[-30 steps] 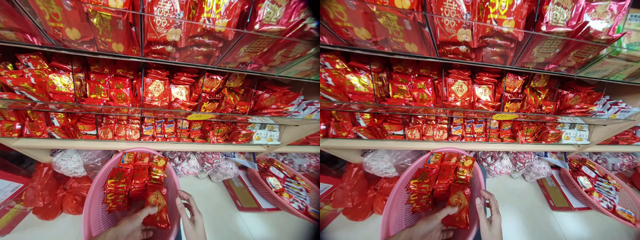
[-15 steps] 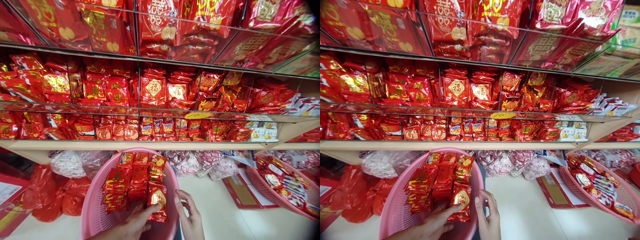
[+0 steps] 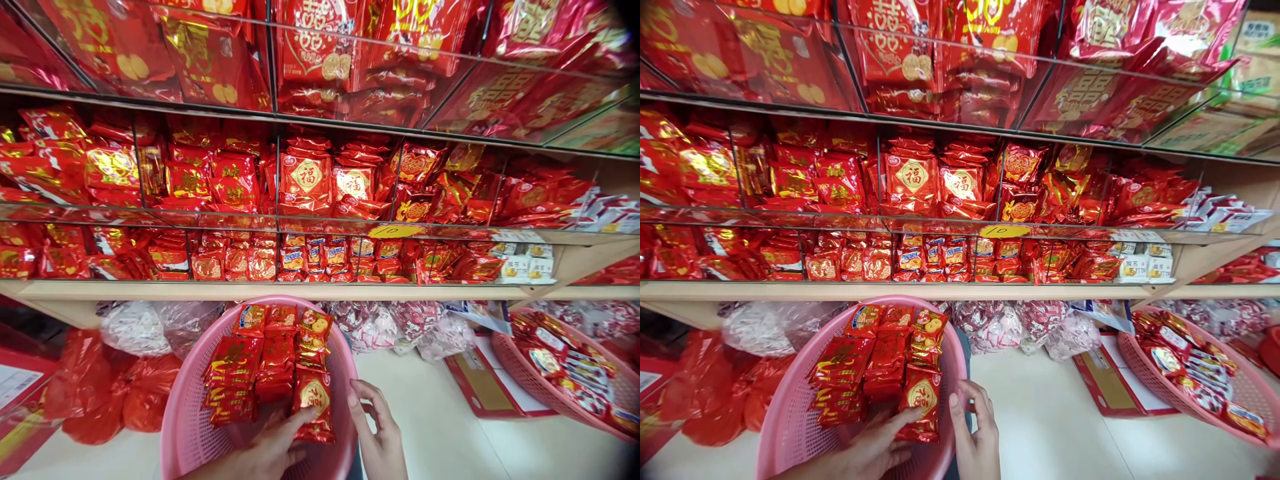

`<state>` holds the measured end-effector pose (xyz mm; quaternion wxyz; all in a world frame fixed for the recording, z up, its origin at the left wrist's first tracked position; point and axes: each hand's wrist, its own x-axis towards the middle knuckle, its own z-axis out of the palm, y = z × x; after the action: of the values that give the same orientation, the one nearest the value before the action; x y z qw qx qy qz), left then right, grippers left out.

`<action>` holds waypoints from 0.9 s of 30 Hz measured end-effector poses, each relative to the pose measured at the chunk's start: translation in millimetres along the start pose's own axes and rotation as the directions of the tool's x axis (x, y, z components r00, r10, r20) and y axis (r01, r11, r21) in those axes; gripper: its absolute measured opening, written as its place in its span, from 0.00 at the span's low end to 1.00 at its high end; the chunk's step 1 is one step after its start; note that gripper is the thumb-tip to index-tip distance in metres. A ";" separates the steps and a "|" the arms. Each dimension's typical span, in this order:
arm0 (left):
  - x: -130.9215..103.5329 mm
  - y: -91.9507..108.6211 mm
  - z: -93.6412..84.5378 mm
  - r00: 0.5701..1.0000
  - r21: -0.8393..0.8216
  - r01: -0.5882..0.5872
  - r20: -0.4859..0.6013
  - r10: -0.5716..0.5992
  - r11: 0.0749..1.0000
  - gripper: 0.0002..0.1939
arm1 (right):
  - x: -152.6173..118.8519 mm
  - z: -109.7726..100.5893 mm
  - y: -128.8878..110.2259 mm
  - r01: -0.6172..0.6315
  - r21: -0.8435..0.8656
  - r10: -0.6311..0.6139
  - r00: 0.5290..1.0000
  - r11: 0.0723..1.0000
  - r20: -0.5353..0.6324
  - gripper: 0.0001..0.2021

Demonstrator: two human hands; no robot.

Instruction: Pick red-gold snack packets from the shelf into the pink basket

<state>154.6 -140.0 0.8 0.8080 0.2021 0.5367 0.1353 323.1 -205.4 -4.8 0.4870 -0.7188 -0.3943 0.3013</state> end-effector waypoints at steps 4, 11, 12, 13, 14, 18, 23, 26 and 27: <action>0.7 -1.9 -1.9 0.999 -0.021 0.031 -0.007 -0.031 0.999 0.33 | 0.0 0.0 -1.2 -0.011 -0.004 0.011 1.000 1.000 0.012 0.18; 4.1 -2.0 -4.0 0.999 -0.034 0.053 -0.013 -0.053 0.998 0.35 | -0.3 1.0 -2.8 0.001 -0.002 -0.001 1.000 1.000 -0.013 0.18; 5.1 -0.9 -3.4 0.998 -0.043 0.055 -0.013 -0.055 0.998 0.34 | 0.0 0.7 -2.2 0.005 -0.005 -0.005 1.000 1.000 -0.009 0.18; 6.3 0.4 -2.5 0.998 -0.052 0.056 -0.012 -0.057 0.997 0.34 | 0.4 0.4 -1.5 0.012 -0.008 -0.012 1.000 1.000 -0.004 0.18; 7.5 1.6 -1.5 0.999 -0.059 0.052 -0.008 -0.052 0.997 0.34 | 0.7 0.2 -0.8 0.020 -0.012 -0.020 1.000 1.000 -0.003 0.17; 13.0 3.7 1.1 1.000 -0.072 -0.003 0.016 0.004 0.997 0.31 | 1.4 0.9 -0.6 0.050 -0.020 -0.051 0.998 0.999 -0.026 0.16; 23.4 -6.6 -3.9 0.997 -0.090 -0.058 -0.062 0.053 0.994 0.30 | 1.1 2.0 0.7 0.069 -0.026 -0.070 0.997 0.997 -0.041 0.16; 27.6 -14.3 -6.2 0.989 -0.102 -0.098 -0.124 0.086 0.990 0.29 | 0.9 0.2 3.0 0.073 -0.018 -0.073 0.997 0.997 -0.030 0.16; 28.0 -16.1 -6.0 0.987 -0.114 -0.108 -0.131 0.093 0.988 0.28 | 0.3 0.0 2.5 0.070 -0.015 -0.070 0.997 0.997 -0.030 0.16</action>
<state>159.9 -140.9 -31.6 0.7755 0.1709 0.5664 0.2203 323.9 -205.7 -7.1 0.4984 -0.7122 -0.4138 0.2704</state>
